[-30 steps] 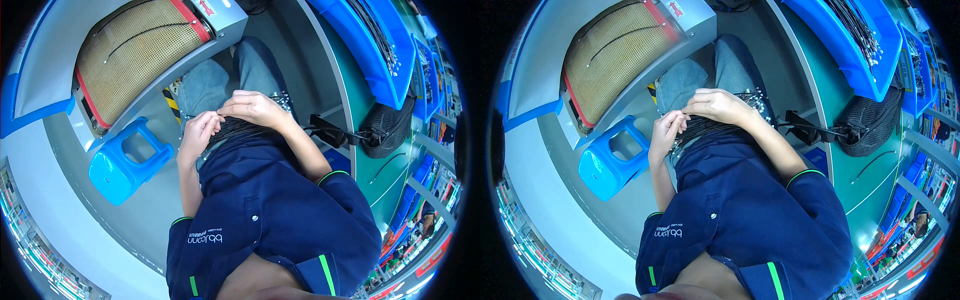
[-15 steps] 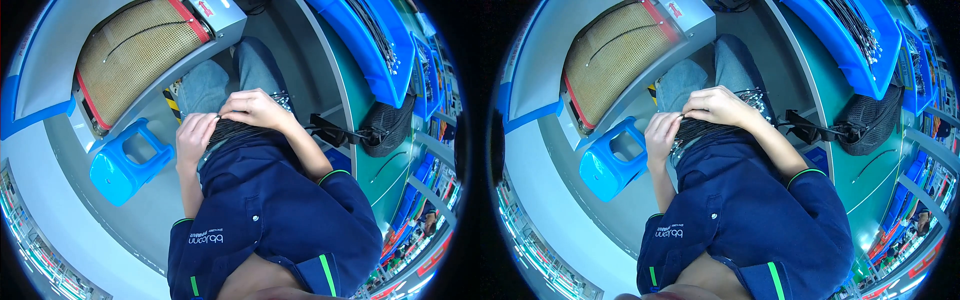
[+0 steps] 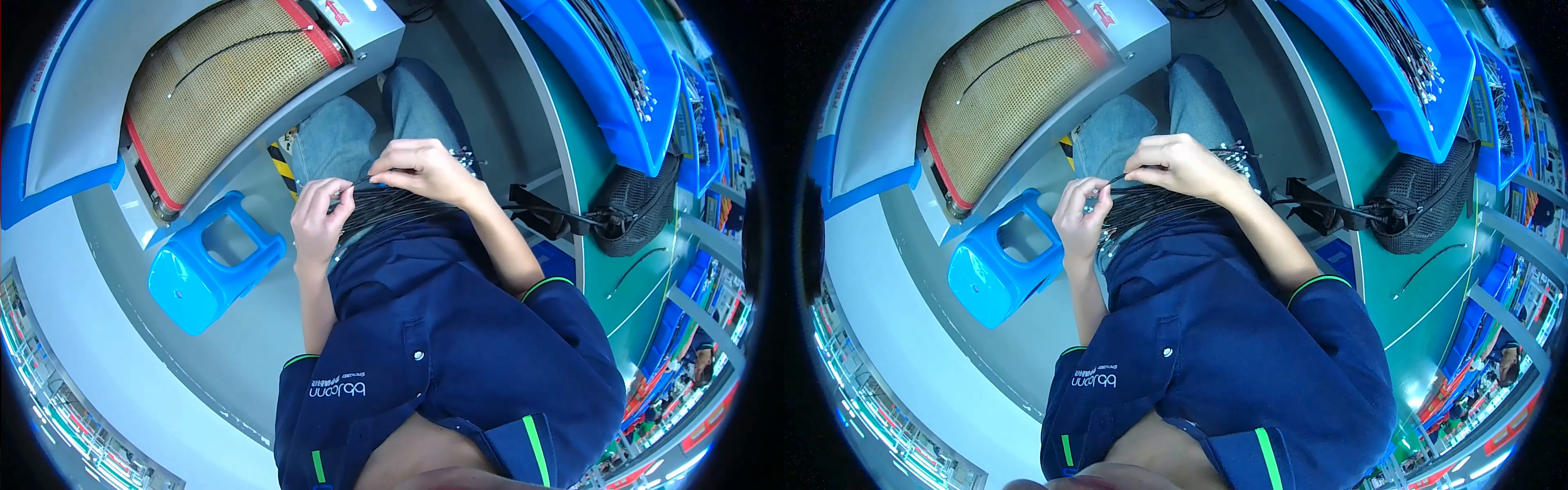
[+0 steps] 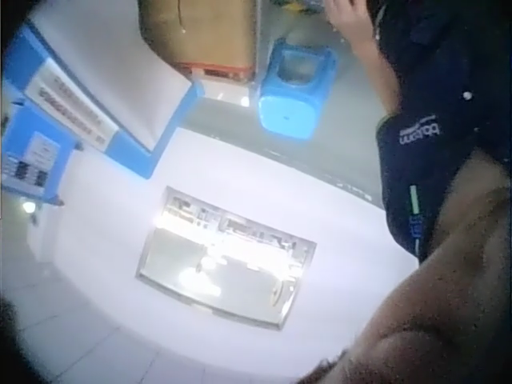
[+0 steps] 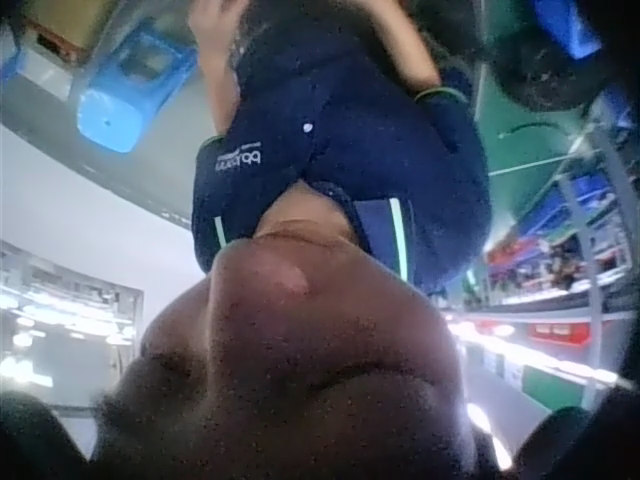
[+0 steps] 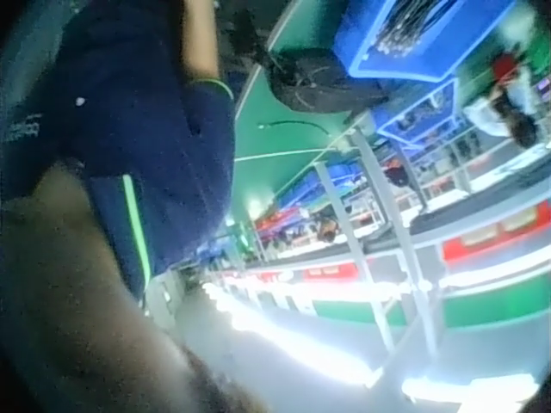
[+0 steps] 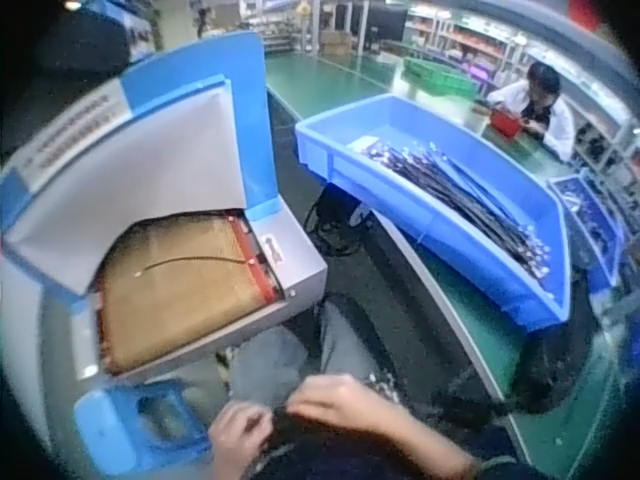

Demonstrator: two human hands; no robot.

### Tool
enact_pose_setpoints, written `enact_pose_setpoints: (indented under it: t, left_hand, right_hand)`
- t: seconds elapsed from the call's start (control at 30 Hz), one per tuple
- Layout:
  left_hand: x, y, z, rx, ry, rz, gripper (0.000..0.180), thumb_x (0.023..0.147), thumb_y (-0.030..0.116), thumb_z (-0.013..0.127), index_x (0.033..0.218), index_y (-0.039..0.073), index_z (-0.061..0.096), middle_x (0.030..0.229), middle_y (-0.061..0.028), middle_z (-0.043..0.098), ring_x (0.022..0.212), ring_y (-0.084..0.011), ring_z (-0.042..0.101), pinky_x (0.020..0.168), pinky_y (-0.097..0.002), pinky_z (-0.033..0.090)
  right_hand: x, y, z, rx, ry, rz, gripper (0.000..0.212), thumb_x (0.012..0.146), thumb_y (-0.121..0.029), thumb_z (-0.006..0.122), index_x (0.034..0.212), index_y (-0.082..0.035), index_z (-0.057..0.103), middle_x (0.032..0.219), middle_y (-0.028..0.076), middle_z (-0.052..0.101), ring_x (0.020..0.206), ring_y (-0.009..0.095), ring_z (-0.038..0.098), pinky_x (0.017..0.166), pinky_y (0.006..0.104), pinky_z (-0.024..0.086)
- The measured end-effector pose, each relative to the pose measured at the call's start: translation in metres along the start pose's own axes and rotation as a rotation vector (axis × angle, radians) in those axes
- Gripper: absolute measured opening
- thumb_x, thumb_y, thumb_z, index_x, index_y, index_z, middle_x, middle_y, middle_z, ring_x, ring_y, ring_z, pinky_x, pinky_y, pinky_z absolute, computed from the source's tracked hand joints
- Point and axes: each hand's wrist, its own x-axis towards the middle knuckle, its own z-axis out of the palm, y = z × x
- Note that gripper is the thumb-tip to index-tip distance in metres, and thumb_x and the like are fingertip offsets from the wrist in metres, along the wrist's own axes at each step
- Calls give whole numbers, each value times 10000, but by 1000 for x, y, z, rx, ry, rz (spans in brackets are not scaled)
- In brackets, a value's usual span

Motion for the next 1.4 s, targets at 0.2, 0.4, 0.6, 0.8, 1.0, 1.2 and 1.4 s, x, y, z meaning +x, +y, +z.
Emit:
enact_pose_setpoints:
  t: [0.2,0.4,0.6,0.8,1.0,1.2,1.4]
  left_hand:
    - [6,-2,-1,48,18,108,189,705,-47,713,854,26,625,801,-65,635,716,-206,614,629,-308,497]
    - [2,-6,-14,20,65,-124,146,718,-45,705,829,22,638,791,-71,632,683,-173,593,617,-286,481]
    - [-8,-24,-6,-603,79,-558,449,843,-9,652,1259,2,486,1087,-101,609,949,-133,591,854,-271,502]
    - [-16,3,40,-1172,141,-709,344,888,54,638,1210,-5,533,1024,-83,632,917,-130,610,818,-249,515]
    - [-21,-18,38,-1225,436,-690,177,925,35,576,1093,-18,594,963,-97,637,865,-137,628,792,-234,529]
    - [-25,-48,23,-1208,572,-631,161,945,53,548,1088,-16,576,958,-101,629,887,-138,621,797,-221,533]
    - [-26,-49,23,-1249,595,-608,171,942,61,556,1091,-22,574,955,-104,633,891,-141,622,794,-219,541]
  right_hand:
    - [0,-3,-4,7,-10,40,127,803,-111,712,897,-32,682,793,77,637,699,200,624,599,295,485]
    - [-14,3,-33,-37,43,121,152,816,-111,684,949,-37,680,871,75,644,786,214,627,661,305,498]
    - [-13,-8,-32,-125,112,161,161,799,-95,699,952,-43,699,861,79,646,783,211,631,667,295,504]
    - [3,-15,-3,-63,156,78,133,774,-98,726,867,-18,673,789,81,652,691,201,632,613,290,491]
    - [1,-2,-13,-408,95,12,130,774,-189,719,821,-75,682,768,49,654,747,225,621,662,322,502]
    - [-10,13,-31,-371,164,80,108,780,-125,716,859,-57,686,779,57,656,735,207,634,652,308,512]
    - [-11,18,-29,-295,191,42,94,799,-102,707,878,-53,692,785,65,656,709,195,639,630,290,513]
